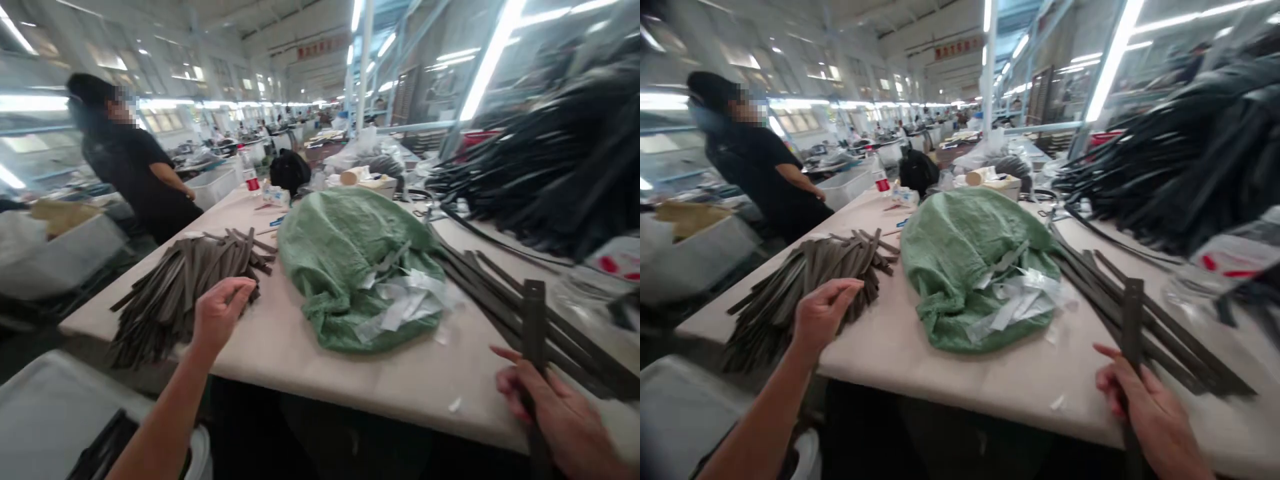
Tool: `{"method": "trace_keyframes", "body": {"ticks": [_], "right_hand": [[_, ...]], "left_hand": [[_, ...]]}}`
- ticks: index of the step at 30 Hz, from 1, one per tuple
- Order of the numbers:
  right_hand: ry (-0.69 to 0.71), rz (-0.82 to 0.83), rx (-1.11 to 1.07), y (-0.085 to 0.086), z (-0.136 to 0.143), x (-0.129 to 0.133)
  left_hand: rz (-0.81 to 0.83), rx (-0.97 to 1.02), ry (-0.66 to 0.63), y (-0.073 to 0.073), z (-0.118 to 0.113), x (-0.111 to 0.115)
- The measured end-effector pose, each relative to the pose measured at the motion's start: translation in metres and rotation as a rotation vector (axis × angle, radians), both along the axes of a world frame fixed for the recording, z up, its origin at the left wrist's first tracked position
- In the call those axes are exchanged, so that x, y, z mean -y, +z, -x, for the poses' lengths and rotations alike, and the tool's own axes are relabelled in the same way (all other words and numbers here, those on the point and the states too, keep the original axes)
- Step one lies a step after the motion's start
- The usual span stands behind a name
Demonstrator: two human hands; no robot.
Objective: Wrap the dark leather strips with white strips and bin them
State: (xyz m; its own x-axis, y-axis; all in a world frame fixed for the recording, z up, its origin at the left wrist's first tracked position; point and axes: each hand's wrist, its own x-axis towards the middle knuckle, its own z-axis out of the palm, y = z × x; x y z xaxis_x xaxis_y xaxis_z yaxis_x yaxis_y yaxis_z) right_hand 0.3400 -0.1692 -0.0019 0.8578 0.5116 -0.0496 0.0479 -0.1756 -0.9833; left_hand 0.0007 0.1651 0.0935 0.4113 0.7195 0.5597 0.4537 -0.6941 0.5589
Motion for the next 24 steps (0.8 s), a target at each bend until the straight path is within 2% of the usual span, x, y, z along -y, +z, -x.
{"method": "trace_keyframes", "body": {"ticks": [3, 5, 7, 10, 12, 15, 20, 24], "right_hand": [[-0.043, -0.076, -0.111, -0.001, 0.001, 0.005], [-0.026, -0.11, -0.118, -0.003, 0.002, 0.006], [-0.003, -0.127, -0.118, -0.005, 0.003, 0.008], [0.005, -0.158, -0.111, -0.008, 0.004, 0.012], [0.008, -0.183, -0.113, -0.01, 0.003, 0.014], [0.017, -0.215, -0.122, -0.012, 0.002, 0.015], [0.015, -0.251, -0.132, -0.013, 0.004, 0.014], [0.01, -0.244, -0.112, -0.008, 0.007, 0.013]], "left_hand": [[0.152, -0.041, -0.344, -0.009, -0.084, 0.028], [0.214, -0.121, -0.512, -0.02, -0.132, 0.049], [0.218, -0.253, -0.579, -0.03, -0.17, 0.069], [0.149, -0.519, -0.536, -0.039, -0.207, 0.093], [0.102, -0.649, -0.489, -0.041, -0.22, 0.102], [0.092, -0.738, -0.444, -0.038, -0.228, 0.104], [0.175, -0.683, -0.407, -0.033, -0.222, 0.099], [0.092, -0.674, -0.412, -0.043, -0.213, 0.11]]}}
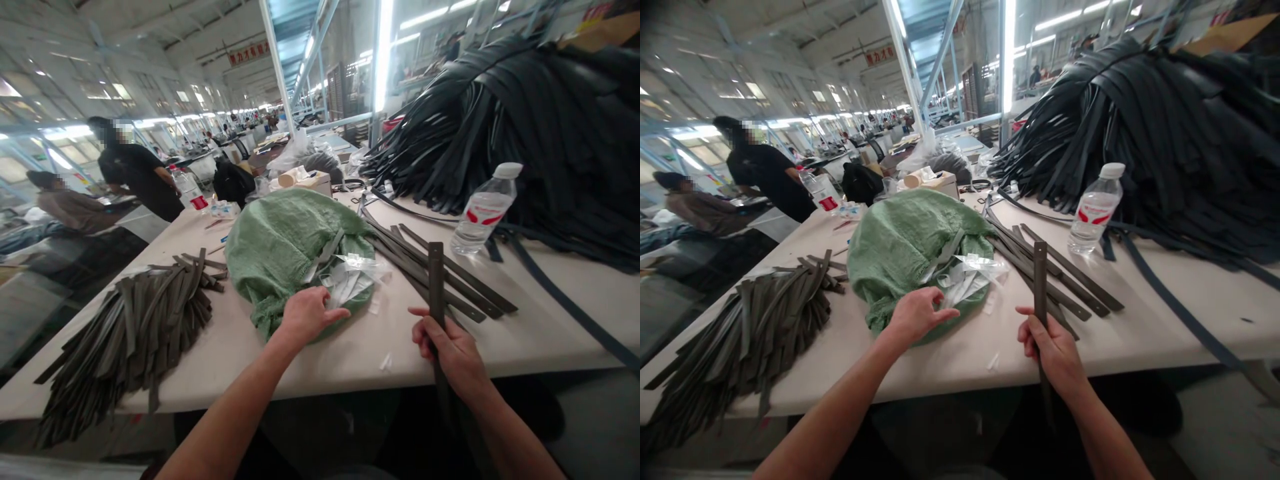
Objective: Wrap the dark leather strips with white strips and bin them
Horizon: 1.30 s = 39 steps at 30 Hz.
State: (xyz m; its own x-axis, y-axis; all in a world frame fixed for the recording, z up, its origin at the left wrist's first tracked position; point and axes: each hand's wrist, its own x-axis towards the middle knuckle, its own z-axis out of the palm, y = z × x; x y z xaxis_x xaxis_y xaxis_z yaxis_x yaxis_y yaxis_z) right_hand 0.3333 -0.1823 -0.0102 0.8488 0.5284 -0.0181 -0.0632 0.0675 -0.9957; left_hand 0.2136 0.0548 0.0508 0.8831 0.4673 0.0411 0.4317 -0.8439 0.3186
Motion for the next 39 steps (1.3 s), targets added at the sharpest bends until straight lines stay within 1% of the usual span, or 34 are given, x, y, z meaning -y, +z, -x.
{"method": "trace_keyframes", "body": {"ticks": [2, 3, 4, 7, 8, 10, 13, 15, 17, 19, 20, 23, 26, 29, 31, 33, 36, 38, 39], "right_hand": [[-0.008, 0.017, 0.015, 0.002, 0.001, 0.0], [-0.009, 0.025, 0.02, 0.003, 0.002, 0.0], [-0.008, 0.03, 0.021, 0.003, 0.002, 0.0], [0.017, 0.035, -0.004, 0.004, 0.004, -0.005], [0.042, 0.036, -0.019, 0.005, 0.006, -0.008], [0.119, 0.038, -0.047, 0.011, 0.009, -0.018], [0.269, 0.056, -0.079, 0.026, 0.016, -0.04], [0.36, 0.077, -0.098, 0.036, 0.021, -0.057], [0.453, 0.102, -0.114, 0.045, 0.025, -0.076], [0.534, 0.128, -0.118, 0.049, 0.029, -0.093], [0.559, 0.139, -0.113, 0.05, 0.03, -0.101], [0.546, 0.146, -0.051, 0.053, 0.033, -0.121], [0.502, 0.147, 0.087, 0.061, 0.034, -0.131], [0.5, 0.159, 0.254, 0.073, 0.036, -0.134], [0.512, 0.171, 0.338, 0.082, 0.039, -0.132], [0.523, 0.182, 0.388, 0.089, 0.042, -0.127], [0.494, 0.148, 0.384, 0.093, 0.047, -0.106], [0.428, 0.105, 0.346, 0.088, 0.05, -0.085], [0.403, 0.101, 0.315, 0.083, 0.053, -0.073]], "left_hand": [[-0.015, -0.033, -0.003, -0.007, 0.002, 0.004], [0.014, -0.035, 0.006, -0.009, 0.004, 0.005], [0.08, -0.01, 0.024, -0.012, 0.005, 0.003], [0.363, 0.141, 0.08, -0.017, 0.012, -0.007], [0.436, 0.183, 0.087, -0.019, 0.015, -0.011], [0.519, 0.224, 0.094, -0.024, 0.02, -0.017], [0.681, 0.309, 0.121, -0.027, 0.024, -0.019], [0.849, 0.416, 0.165, -0.024, 0.025, -0.016], [1.014, 0.512, 0.195, -0.018, 0.028, -0.009], [1.163, 0.567, 0.184, -0.012, 0.032, 0.001], [1.206, 0.573, 0.159, -0.01, 0.036, 0.006], [1.297, 0.583, 0.124, -0.012, 0.046, 0.019], [1.374, 0.567, 0.173, -0.019, 0.053, 0.025], [1.389, 0.517, 0.16, -0.023, 0.058, 0.026], [1.385, 0.463, 0.129, -0.022, 0.059, 0.025], [1.383, 0.431, 0.139, -0.021, 0.06, 0.024], [1.417, 0.515, 0.211, -0.021, 0.059, 0.023], [1.476, 0.625, 0.241, -0.022, 0.058, 0.022], [1.507, 0.68, 0.256, -0.023, 0.057, 0.021]]}}
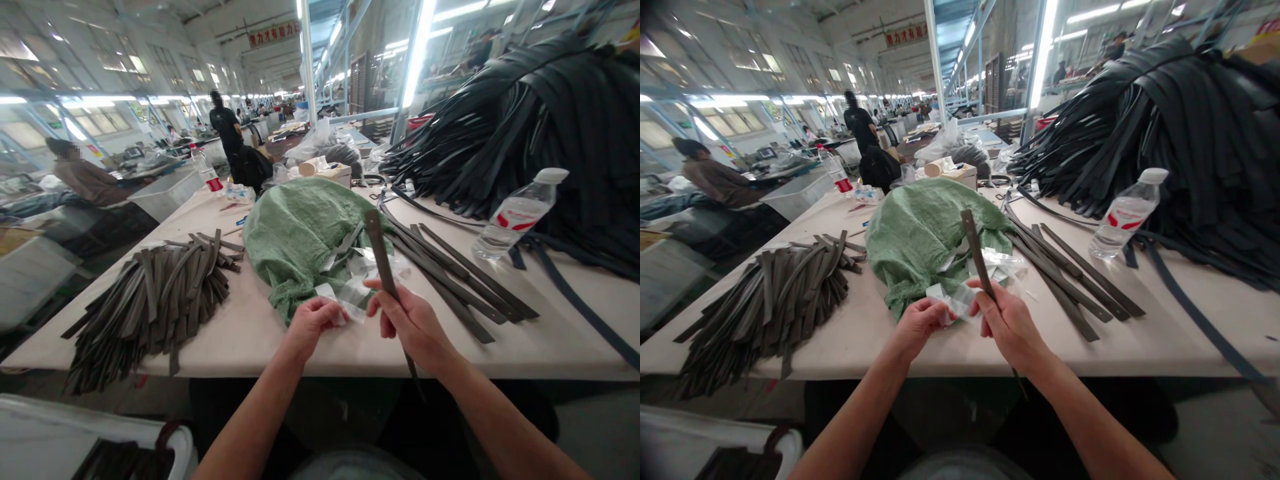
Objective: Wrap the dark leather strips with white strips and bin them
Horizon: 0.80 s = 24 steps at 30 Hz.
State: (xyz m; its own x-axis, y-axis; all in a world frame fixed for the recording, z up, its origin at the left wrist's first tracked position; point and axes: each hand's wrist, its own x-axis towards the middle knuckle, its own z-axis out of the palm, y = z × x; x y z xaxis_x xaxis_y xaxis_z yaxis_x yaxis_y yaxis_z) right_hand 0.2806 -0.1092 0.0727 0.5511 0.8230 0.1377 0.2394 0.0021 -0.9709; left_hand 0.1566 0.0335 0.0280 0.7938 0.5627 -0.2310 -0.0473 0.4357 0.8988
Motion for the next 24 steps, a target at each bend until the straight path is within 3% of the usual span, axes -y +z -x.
{"method": "trace_keyframes", "body": {"ticks": [2, 5, 9, 16, 24], "right_hand": [[-0.009, 0.068, -0.052, -0.015, 0.007, 0.024], [0.091, 0.26, -0.071, -0.042, 0.024, 0.055], [0.199, 0.403, 0.029, -0.068, 0.047, 0.076], [0.205, 0.455, 0.277, -0.069, 0.052, 0.064], [0.166, 0.461, 0.277, -0.069, 0.049, 0.057]], "left_hand": [[0.083, 0.05, 0.08, 0.001, -0.003, -0.001], [0.262, 0.075, 0.191, 0.005, -0.01, -0.002], [0.476, 0.08, 0.294, 0.011, -0.018, -0.002], [0.542, 0.067, 0.314, 0.015, -0.024, 0.006], [0.519, 0.07, 0.294, 0.013, -0.02, 0.011]]}}
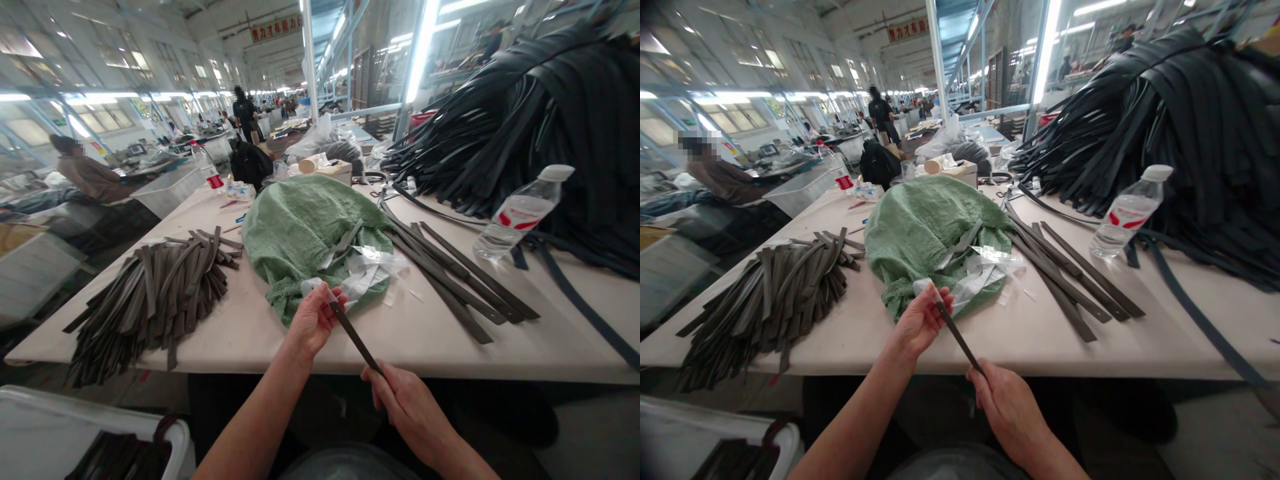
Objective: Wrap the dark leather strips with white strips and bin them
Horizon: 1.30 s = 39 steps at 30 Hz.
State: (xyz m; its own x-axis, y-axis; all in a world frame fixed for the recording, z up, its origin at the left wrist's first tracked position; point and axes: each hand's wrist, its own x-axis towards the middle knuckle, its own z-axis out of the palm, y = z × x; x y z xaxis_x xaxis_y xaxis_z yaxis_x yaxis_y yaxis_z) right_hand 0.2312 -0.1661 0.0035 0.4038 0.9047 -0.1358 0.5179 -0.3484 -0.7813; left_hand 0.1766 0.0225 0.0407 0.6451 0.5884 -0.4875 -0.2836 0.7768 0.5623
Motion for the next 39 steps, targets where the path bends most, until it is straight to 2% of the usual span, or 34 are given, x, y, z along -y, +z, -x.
{"method": "trace_keyframes", "body": {"ticks": [5, 11, 13, 16, 19, 22, 24, 26, 29, 30, 32, 35, 37, 39], "right_hand": [[-0.013, -0.008, 0.02, -0.002, 0.003, 0.003], [-0.015, -0.027, 0.02, -0.003, 0.002, -0.004], [-0.004, -0.032, -0.105, -0.002, 0.002, -0.009], [0.002, -0.044, -0.414, 0.0, 0.004, -0.015], [0.013, -0.099, -0.592, -0.003, 0.008, -0.014], [0.035, -0.131, -0.505, -0.01, 0.012, -0.005], [0.029, -0.118, -0.433, -0.015, 0.013, 0.0], [0.005, -0.124, -0.411, -0.016, 0.012, 0.0], [-0.038, -0.194, -0.38, -0.011, 0.009, -0.006], [-0.041, -0.212, -0.376, -0.008, 0.009, -0.008], [-0.036, -0.216, -0.393, -0.003, 0.009, -0.011], [-0.006, -0.176, -0.437, -0.002, 0.013, -0.014], [-0.001, -0.175, -0.444, -0.004, 0.013, -0.017], [-0.002, -0.207, -0.435, -0.005, 0.01, -0.02]], "left_hand": [[0.008, -0.01, 0.028, 0.0, 0.002, -0.003], [0.001, 0.013, 0.019, -0.002, 0.003, 0.003], [-0.023, 0.017, -0.009, -0.006, 0.004, 0.01], [-0.085, 0.028, -0.08, -0.011, 0.008, 0.021], [-0.159, 0.025, -0.092, -0.011, 0.014, 0.021], [-0.225, 0.028, -0.015, -0.006, 0.021, 0.014], [-0.276, 0.022, -0.008, -0.006, 0.026, 0.017], [-0.341, 0.002, -0.088, -0.011, 0.03, 0.03], [-0.398, -0.007, -0.323, -0.019, 0.033, 0.054], [-0.414, -0.001, -0.36, -0.019, 0.033, 0.058], [-0.454, 0.025, -0.282, -0.013, 0.031, 0.054], [-0.503, 0.047, -0.007, 0.002, 0.028, 0.037], [-0.518, 0.028, 0.011, 0.005, 0.026, 0.034], [-0.528, -0.007, -0.073, 0.001, 0.027, 0.041]]}}
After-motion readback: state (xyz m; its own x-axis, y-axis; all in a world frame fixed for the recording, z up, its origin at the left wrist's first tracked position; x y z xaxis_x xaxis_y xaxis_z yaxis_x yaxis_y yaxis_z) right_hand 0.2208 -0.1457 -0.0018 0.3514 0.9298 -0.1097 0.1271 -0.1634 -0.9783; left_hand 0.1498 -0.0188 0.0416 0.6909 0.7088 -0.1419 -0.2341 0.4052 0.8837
